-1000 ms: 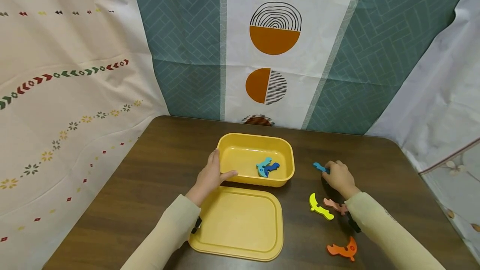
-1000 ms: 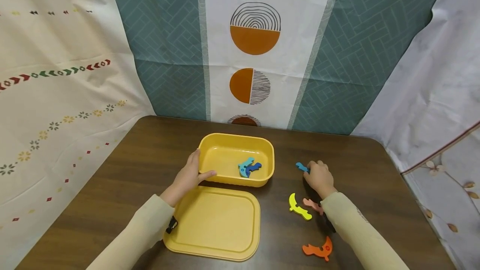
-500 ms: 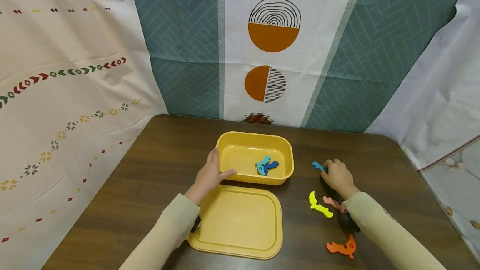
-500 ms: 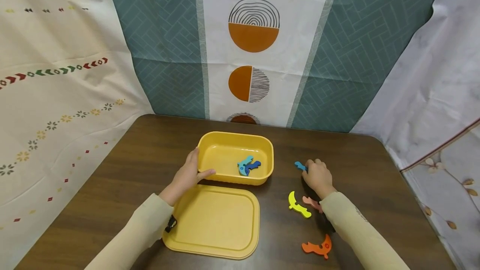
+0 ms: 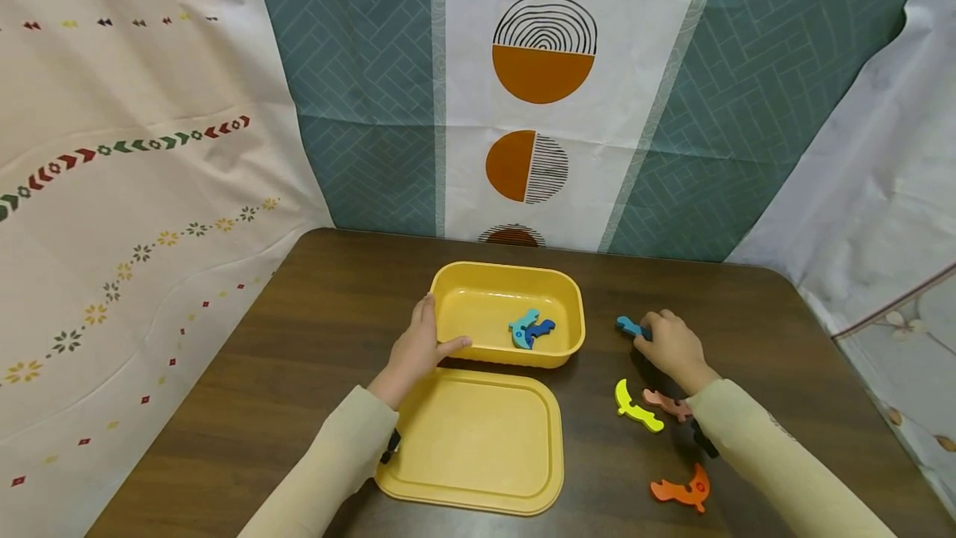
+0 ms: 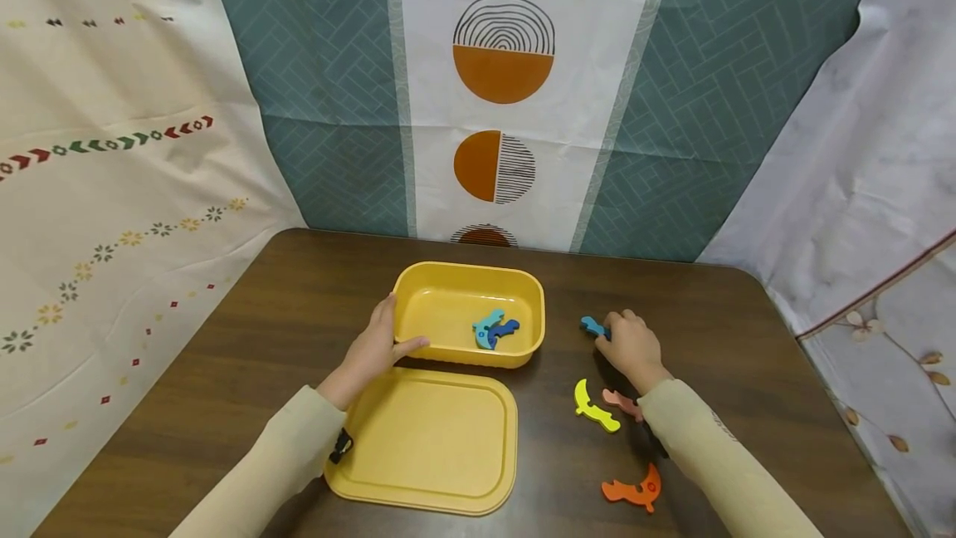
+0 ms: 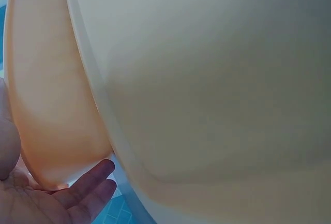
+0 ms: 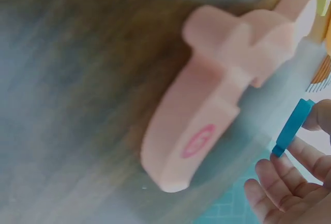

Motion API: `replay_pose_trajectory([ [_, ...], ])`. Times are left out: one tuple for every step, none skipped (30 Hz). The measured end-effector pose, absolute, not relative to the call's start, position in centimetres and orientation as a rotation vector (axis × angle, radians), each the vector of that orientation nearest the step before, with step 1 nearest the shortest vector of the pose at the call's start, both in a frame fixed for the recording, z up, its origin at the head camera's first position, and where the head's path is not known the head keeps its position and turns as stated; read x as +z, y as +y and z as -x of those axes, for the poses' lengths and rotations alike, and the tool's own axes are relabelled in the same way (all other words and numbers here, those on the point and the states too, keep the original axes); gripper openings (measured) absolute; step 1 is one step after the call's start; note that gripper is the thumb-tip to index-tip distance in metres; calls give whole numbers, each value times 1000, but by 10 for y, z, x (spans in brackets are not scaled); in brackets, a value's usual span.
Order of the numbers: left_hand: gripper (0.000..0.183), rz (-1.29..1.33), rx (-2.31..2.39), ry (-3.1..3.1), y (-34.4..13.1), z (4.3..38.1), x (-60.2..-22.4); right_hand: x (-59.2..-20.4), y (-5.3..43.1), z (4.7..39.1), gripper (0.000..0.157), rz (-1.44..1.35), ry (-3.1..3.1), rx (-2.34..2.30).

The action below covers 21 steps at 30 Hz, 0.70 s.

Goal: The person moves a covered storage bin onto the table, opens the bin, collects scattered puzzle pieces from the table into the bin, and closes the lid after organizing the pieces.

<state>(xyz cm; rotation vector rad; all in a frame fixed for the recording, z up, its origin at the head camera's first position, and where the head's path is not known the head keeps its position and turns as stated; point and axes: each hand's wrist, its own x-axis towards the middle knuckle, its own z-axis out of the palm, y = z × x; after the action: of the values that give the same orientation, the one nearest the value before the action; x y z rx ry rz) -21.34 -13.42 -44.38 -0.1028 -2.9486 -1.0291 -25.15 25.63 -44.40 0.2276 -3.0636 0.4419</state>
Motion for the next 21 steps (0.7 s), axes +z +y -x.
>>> replay_pose_trajectory([
  [102, 105, -1025, -2948, -134, 214, -444, -443, 255, 251, 30, -228, -3058, 450],
  [102, 103, -1022, -2950, -134, 214, -444, -442, 254, 251, 29, -230, -3051, 459],
  [102, 105, -1020, -2949, -134, 214, -444, -441, 253, 251, 29, -232, -3044, 469],
  [101, 109, -1015, -2949, -134, 214, -444, -440, 252, 251, 29, -234, -3040, 478],
  [102, 108, -1011, -2950, -134, 214, -443, -439, 251, 251, 29, -238, -3037, 485],
  [102, 108, -1009, -2950, -134, 214, -443, -438, 249, 250, 29, -246, -3034, 491],
  [102, 107, -1006, -2951, -134, 214, -443, -438, 248, 250, 28, -252, -3032, 496],
  [102, 107, -1005, -2952, -134, 214, -443, -437, 247, 250, 28, -259, -3030, 497],
  [102, 107, -1006, -2951, -134, 214, -443, -437, 245, 250, 28, -261, -3028, 496],
  [102, 106, -1007, -2951, -134, 214, -443, -436, 244, 250, 28, -264, -3028, 493],
  [102, 105, -1007, -2950, -134, 213, -444, -436, 243, 250, 28, -263, -3028, 495],
  [101, 105, -1010, -2950, -134, 213, -444, -436, 242, 250, 28, -261, -3028, 496],
  [102, 103, -1013, -2952, -134, 213, -444, -436, 241, 250, 28, -255, -3029, 500],
  [102, 102, -1013, -2953, -134, 213, -444, -436, 239, 250, 28, -251, -3031, 506],
  [102, 101, -1014, -2954, -134, 213, -443, -435, 238, 250, 28, -249, -3032, 511],
  [102, 100, -1013, -2957, -134, 213, -443, -435, 237, 250, 28, -252, -3033, 517],
  [102, 98, -1011, -2959, -134, 212, -443, -435, 235, 249, 28, -257, -3031, 524],
  [102, 96, -1012, -2959, -134, 212, -443, -434, 234, 249, 28, -265, -3029, 527],
  [102, 96, -1012, -2959, -134, 212, -442, -433, 233, 249, 27, -272, -3025, 531],
  [101, 96, -1013, -2957, -134, 213, -442, -433, 232, 248, 27, -279, -3019, 532],
  [101, 97, -1014, -2956, -134, 213, -442, -432, 231, 248, 26, -283, -3011, 534],
])
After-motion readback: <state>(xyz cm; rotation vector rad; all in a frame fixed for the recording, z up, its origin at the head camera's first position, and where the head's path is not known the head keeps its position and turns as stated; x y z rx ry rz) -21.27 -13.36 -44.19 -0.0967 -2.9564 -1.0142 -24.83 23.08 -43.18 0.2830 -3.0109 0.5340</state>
